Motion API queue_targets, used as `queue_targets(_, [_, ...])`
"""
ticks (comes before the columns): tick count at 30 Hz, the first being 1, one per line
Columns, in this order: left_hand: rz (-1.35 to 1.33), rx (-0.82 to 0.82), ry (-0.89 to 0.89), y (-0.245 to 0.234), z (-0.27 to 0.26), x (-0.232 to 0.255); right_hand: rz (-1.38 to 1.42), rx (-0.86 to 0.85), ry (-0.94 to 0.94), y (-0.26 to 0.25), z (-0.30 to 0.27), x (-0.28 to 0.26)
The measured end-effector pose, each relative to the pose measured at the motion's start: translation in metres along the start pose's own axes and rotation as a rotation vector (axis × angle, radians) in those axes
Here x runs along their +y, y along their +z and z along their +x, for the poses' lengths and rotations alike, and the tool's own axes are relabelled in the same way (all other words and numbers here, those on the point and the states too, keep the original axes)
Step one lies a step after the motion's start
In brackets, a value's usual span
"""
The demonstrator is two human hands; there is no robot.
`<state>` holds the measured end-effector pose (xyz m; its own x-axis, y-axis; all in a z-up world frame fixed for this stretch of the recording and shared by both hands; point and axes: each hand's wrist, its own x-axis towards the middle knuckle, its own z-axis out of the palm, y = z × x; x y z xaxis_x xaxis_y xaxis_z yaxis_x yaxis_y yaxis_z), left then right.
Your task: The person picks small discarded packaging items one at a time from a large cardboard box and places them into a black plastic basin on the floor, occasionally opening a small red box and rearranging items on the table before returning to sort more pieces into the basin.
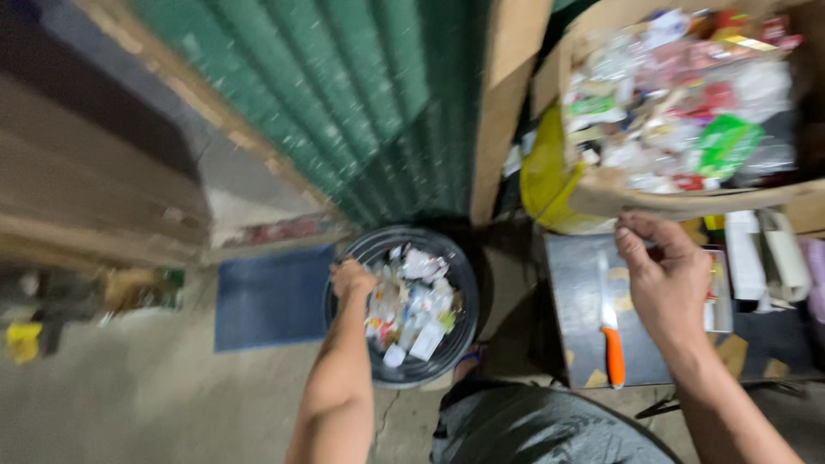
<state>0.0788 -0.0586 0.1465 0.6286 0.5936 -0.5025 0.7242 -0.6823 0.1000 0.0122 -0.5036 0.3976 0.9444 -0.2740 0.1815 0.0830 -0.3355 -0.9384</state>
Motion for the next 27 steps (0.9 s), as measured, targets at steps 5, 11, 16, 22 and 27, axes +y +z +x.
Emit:
queue_targets(5, [-0.635, 0.594, 0.665, -0.085, -0.095, 0.125, -0.07, 0.174, 0.067, -0.041, -0.001, 0.006])
queue_targets(11, [-0.998, -0.087, 1.37, -0.107, -0.24, 0.366, -0.014, 0.339, 0.064, -0.088, 0.0, -0.01])
queue_targets(16, [-0.145, 0.065, 1.799, -0.026, -0.314, 0.522, -0.177, 0.414, 0.088, -0.116, -0.01, -0.013])
queue_targets(22, [0.418, 0.395, 1.815, 0.059, -0.316, 0.614, -0.02, 0.407, 0.112, -0.146, -0.034, -0.003])
queue_targets(27, [0.567, 0.491, 2.056, 0.015, -0.301, 0.613, -0.037, 0.512, 0.149, -0.176, -0.033, 0.005])
